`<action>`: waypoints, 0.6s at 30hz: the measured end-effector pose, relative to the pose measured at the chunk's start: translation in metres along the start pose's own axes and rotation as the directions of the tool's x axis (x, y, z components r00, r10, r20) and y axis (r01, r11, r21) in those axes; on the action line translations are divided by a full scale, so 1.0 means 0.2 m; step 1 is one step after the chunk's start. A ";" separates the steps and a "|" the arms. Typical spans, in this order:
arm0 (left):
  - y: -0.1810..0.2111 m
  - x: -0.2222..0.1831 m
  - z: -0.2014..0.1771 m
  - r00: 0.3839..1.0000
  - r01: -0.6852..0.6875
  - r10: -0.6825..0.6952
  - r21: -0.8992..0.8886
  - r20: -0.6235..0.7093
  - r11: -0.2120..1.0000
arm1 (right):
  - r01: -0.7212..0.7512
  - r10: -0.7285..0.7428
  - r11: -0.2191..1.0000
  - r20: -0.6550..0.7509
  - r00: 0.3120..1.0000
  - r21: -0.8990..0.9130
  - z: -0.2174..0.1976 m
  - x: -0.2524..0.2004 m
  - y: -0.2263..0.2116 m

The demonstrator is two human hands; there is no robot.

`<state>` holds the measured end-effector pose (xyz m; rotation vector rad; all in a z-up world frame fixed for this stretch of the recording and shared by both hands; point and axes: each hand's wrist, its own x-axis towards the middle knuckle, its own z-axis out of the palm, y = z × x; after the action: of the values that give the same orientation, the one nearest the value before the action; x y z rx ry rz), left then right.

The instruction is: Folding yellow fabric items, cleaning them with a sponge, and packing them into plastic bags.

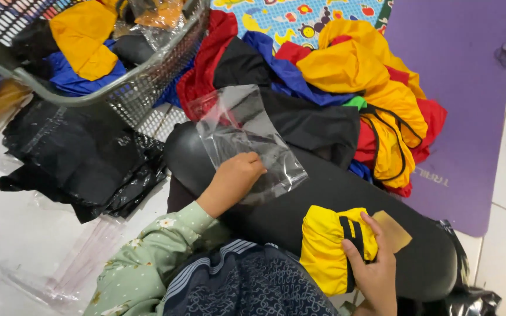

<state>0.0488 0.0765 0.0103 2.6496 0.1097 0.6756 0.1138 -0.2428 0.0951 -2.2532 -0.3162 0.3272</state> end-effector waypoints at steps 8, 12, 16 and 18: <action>0.33 -0.01 0.13 0.996 0.045 -0.020 -0.296 0.087 0.954 | 0.179 -0.180 0.984 -0.062 0.982 -0.016 0.13 0.04 -0.04; 0.39 0.03 0.07 0.988 0.063 -0.020 -0.284 0.154 0.957 | 0.128 -0.128 0.992 -0.097 0.987 -0.011 0.22 0.13 0.07; 0.41 0.02 0.04 0.966 -0.005 0.057 -0.202 0.254 0.979 | 0.045 -0.036 0.998 -0.235 0.971 0.036 0.28 0.19 0.12; 0.45 0.03 -0.05 0.960 -0.018 0.071 -0.193 0.271 0.981 | 0.044 -0.032 0.998 -0.221 0.975 0.053 0.29 0.19 0.09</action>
<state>0.0478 -0.0011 0.0582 2.5375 -0.0897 0.3044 0.1318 -0.2006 0.0398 -2.1991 -0.2296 0.0637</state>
